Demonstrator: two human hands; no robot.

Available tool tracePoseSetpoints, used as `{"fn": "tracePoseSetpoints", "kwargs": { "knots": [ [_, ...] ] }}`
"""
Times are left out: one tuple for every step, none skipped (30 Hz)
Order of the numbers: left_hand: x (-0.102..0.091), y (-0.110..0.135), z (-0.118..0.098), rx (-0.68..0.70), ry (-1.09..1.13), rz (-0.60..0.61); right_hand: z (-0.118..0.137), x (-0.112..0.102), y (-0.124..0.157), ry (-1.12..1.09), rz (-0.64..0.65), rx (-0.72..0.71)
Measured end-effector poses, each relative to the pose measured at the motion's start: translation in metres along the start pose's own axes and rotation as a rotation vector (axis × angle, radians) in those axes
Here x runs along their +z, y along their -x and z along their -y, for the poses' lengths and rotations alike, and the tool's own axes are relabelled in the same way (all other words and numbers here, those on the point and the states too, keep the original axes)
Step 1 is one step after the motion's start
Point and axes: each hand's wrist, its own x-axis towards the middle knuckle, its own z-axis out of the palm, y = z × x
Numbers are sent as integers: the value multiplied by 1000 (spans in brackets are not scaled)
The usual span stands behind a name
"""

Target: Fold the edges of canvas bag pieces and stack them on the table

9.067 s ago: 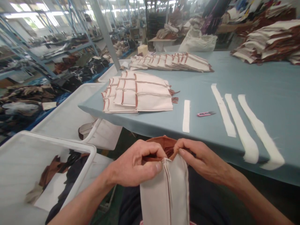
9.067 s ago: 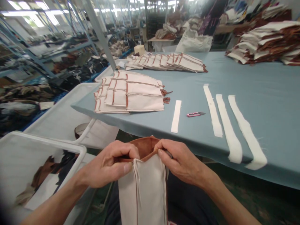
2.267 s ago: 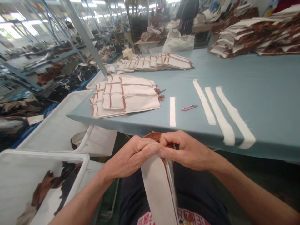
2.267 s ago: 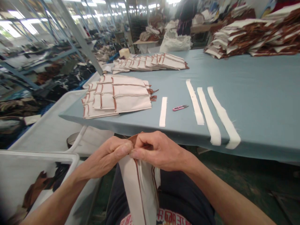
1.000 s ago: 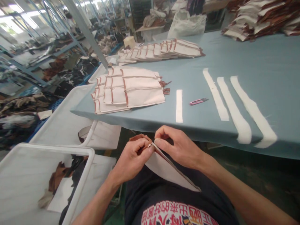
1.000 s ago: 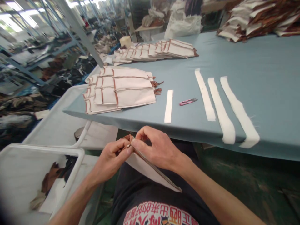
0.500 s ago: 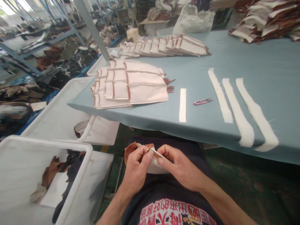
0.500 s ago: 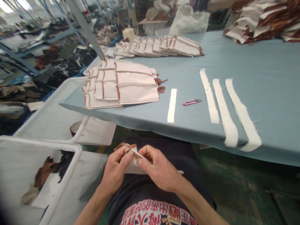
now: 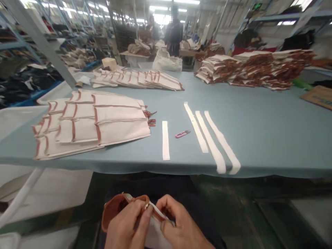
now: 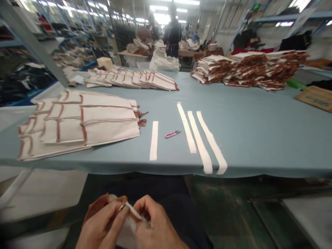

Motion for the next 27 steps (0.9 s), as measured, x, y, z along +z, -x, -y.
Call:
{"fn": "tracePoseSetpoints", "kwargs": {
  "knots": [
    [1,-3,1,5,-20,13,-3,-4,-3,90,-17,-37],
    [2,-5,3,7,-33,38,-5,-11,-7,189,-55,-98],
    [2,-7,4,13,-44,65,-6,-19,-13,297,-115,-180],
    [3,-9,5,25,-55,87,-6,-29,-20,419,-193,-278],
    [4,-11,6,45,-70,95,-5,-40,-29,542,-302,-373],
    [5,-13,6,68,-89,91,-3,-52,-39,686,-400,-473],
    [7,-15,6,90,-110,79,0,-64,-50,851,-460,-567],
    [9,-18,7,107,-130,67,2,-74,-62,904,-464,-600],
    [11,-21,7,117,-146,62,5,-84,-74,943,-452,-618],
    [13,-25,6,121,-159,67,7,-91,-86,982,-431,-633],
    [14,-30,6,125,-172,72,9,-97,-96,1010,-404,-641],
    [16,-35,6,133,-184,72,9,-101,-105,1038,-378,-649],
    [16,-40,6,147,-199,60,9,-103,-112,1064,-356,-656],
    [17,-45,6,163,-219,36,9,-105,-116,1085,-337,-661],
    [16,-49,7,175,-243,1,8,-106,-119,1101,-323,-667],
    [16,-54,7,180,-267,-36,7,-107,-121,1111,-310,-672],
    [16,-58,8,176,-284,-67,6,-108,-122,1116,-299,-676],
    [16,-61,9,165,-292,-84,5,-110,-122,1117,-289,-677],
    [16,-65,9,151,-291,-92,5,-111,-122,1116,-280,-680],
    [17,-68,10,138,-284,-88,6,-113,-122,1117,-273,-684],
    [18,-72,10,125,-276,-76,6,-114,-123,1122,-268,-691],
    [20,-76,11,118,-268,-65,7,-116,-124,1132,-268,-703],
    [22,-80,11,111,-263,-55,8,-117,-126,1141,-273,-720],
    [25,-84,11,106,-256,-44,9,-118,-128,1144,-279,-739],
    [28,-88,11,103,-242,-29,9,-118,-130,1136,-285,-757],
    [31,-93,11,105,-222,-6,9,-119,-132,1117,-292,-769],
    [33,-98,11,109,-196,19,9,-119,-133,1088,-297,-774]
  ]
}}
